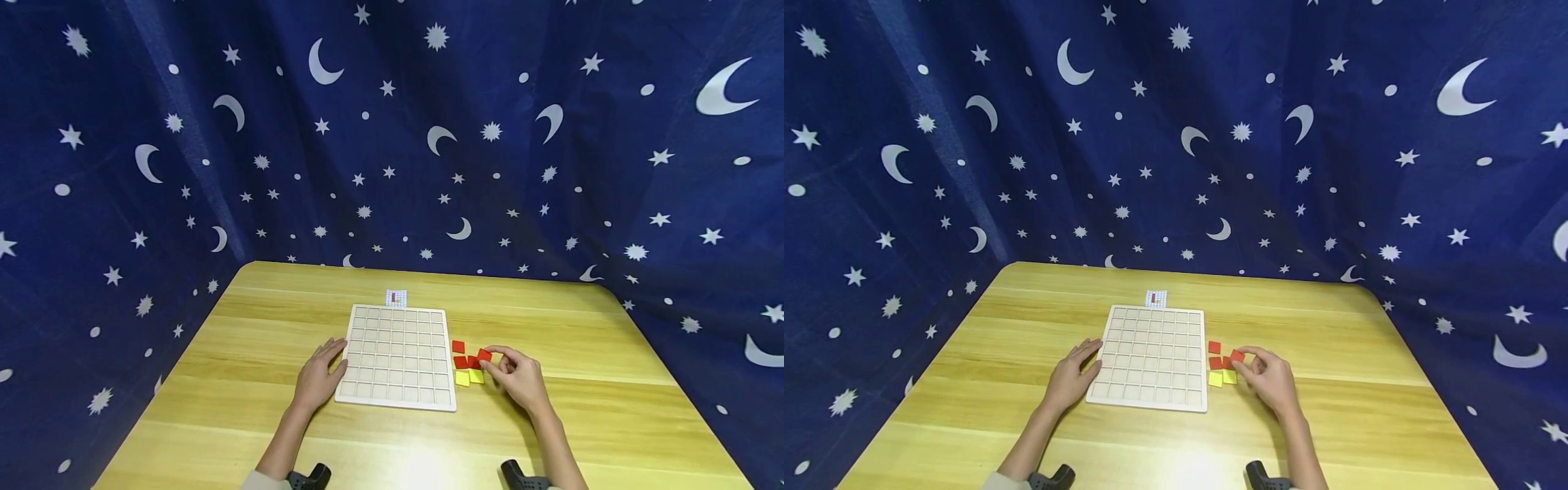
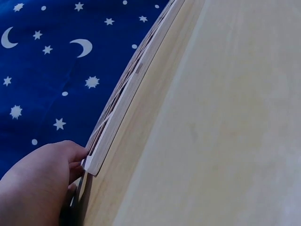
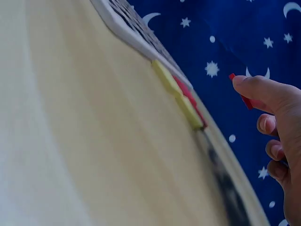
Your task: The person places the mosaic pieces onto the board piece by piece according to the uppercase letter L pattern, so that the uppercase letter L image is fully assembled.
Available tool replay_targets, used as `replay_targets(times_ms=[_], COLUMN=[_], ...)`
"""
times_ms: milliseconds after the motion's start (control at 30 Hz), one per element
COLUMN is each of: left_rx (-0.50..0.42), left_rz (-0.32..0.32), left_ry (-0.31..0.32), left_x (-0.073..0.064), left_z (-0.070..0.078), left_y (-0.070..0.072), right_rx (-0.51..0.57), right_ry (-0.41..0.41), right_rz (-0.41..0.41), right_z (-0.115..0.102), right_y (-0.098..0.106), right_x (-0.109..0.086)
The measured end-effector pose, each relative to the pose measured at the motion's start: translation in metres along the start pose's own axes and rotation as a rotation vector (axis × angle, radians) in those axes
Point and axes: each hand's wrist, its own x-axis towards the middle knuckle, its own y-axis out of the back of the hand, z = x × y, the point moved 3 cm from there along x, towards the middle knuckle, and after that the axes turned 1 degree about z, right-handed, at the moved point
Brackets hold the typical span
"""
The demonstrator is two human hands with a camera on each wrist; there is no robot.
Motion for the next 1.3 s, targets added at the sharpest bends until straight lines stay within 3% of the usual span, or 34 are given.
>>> replay_targets(times_ms=[433,833,1033,1300], left_rx=[-0.020,-0.020,-0.026,-0.002], left_rz=[-0.009,-0.017,-0.009,-0.006], left_ry=[-0.007,-0.003,-0.009,-0.019], left_x=[-0.001,-0.001,-0.001,-0.001], left_z=[0.000,0.003,0.004,0.001], left_y=[0.001,0.003,0.004,0.001], right_rx=[-0.040,-0.038,-0.036,-0.017], right_ry=[0.192,0.327,0.315,0.318], right_rz=[0.006,-0.035,-0.066,-0.046], right_z=[-0.058,-0.107,-0.116,-0.121], right_y=[0.001,-0.022,-0.040,-0.068], right_x=[0.036,0.076,0.094,0.108])
